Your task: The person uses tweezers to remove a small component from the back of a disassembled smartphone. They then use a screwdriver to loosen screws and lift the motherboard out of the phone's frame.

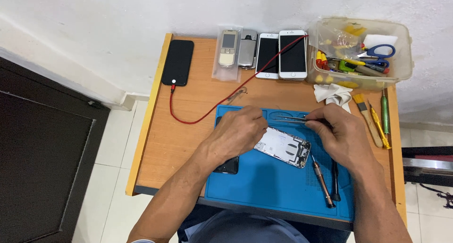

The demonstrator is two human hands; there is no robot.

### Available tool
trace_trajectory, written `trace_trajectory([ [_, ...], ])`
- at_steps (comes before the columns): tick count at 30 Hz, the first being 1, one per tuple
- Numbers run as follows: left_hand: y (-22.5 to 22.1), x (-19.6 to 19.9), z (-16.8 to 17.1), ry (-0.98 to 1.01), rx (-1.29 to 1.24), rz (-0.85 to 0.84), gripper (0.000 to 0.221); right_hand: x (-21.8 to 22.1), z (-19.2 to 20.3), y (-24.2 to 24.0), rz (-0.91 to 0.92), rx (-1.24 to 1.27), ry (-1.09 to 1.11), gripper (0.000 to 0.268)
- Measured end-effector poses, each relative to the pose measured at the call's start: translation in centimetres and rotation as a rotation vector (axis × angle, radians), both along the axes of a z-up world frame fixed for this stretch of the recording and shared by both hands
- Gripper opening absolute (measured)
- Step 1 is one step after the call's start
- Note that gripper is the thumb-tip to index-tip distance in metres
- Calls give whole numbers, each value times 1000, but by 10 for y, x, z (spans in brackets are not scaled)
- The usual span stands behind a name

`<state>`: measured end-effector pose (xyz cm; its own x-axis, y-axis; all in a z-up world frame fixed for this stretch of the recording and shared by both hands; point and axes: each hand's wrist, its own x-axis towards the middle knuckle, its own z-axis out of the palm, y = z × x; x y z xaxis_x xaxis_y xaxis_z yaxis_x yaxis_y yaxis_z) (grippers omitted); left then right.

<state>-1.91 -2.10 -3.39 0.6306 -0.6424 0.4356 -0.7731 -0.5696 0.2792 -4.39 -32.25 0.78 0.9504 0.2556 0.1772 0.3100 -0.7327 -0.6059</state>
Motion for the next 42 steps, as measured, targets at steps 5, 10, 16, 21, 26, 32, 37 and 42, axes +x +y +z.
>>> trace_trajectory([
  [5, -12, -8, -13, -40, 29, 101, 31, -1, 5, -3, -34, 59, -49, 13],
  [10, -16, -11, -15, -41, 77, 164, 27, -4, 11, -5, -101, 86, -67, 11],
  [16, 5, 0, 20, 227, -19, -12, 7, -5, 13, -8, -121, 112, -58, 13],
  [21, 10, 4, 29, 142, -49, -32, 10, -6, 15, -9, -117, 108, -98, 12],
  [26, 10, 6, 14, 71, 48, 26, 19, -4, 9, -13, -141, 139, -86, 7],
  [32, 8, 3, 5, 90, 74, 79, 17, -3, 8, -11, -159, 106, -75, 7],
  [37, 10, 2, 10, 87, 89, 57, 16, -4, 7, -11, -164, 96, -79, 9],
  [42, 2, -7, 13, 2, 34, -38, 20, -4, 7, -11, -144, 108, -87, 9],
])
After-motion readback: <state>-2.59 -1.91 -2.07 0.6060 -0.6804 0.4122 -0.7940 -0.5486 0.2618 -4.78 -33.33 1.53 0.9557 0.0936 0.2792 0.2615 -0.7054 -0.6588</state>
